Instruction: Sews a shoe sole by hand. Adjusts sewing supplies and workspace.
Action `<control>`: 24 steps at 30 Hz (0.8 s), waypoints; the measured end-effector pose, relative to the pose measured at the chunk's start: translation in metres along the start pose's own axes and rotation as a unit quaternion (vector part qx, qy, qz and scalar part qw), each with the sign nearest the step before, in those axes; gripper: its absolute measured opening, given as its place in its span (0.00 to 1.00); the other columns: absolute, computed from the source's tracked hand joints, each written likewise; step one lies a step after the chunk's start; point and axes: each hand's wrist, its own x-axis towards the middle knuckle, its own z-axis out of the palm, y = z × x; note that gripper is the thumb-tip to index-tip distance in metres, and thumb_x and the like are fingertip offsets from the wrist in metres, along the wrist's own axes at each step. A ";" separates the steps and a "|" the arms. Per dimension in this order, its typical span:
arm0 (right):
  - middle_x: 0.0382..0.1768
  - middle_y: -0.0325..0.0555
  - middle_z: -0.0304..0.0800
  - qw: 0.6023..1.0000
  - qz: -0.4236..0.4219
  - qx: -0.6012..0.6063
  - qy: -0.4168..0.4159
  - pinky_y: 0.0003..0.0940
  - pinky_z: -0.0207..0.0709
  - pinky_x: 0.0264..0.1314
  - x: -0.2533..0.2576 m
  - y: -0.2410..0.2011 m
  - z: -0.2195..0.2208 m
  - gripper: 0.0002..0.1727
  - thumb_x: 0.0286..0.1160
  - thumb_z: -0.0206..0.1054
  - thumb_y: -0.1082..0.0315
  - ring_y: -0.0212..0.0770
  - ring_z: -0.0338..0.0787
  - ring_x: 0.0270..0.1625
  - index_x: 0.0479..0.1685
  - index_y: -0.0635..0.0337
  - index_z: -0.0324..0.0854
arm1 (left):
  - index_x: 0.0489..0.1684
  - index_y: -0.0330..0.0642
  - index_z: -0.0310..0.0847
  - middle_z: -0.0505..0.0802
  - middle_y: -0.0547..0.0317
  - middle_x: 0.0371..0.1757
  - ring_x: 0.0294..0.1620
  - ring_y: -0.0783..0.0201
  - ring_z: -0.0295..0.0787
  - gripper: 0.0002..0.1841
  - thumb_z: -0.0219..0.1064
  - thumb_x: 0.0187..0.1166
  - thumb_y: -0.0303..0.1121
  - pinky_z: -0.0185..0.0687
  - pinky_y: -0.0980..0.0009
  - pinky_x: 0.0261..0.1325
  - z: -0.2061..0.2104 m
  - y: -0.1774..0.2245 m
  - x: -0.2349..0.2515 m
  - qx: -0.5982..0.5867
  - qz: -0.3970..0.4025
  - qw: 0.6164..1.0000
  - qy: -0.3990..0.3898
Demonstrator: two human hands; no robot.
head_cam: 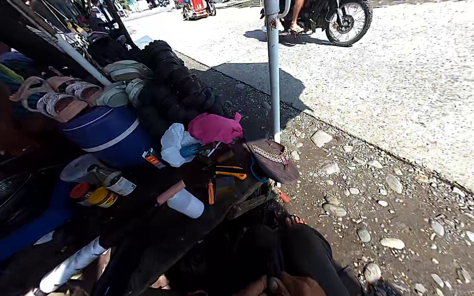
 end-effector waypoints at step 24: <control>0.58 0.41 0.94 0.976 0.035 0.215 0.024 0.26 0.89 0.54 -0.090 0.048 -0.078 0.24 0.83 0.68 0.64 0.31 0.93 0.52 0.76 0.63 0.80 | 0.58 0.29 0.83 0.92 0.52 0.48 0.41 0.68 0.90 0.22 0.77 0.73 0.37 0.90 0.73 0.41 0.042 -0.003 -0.038 0.107 -0.006 0.989 0.104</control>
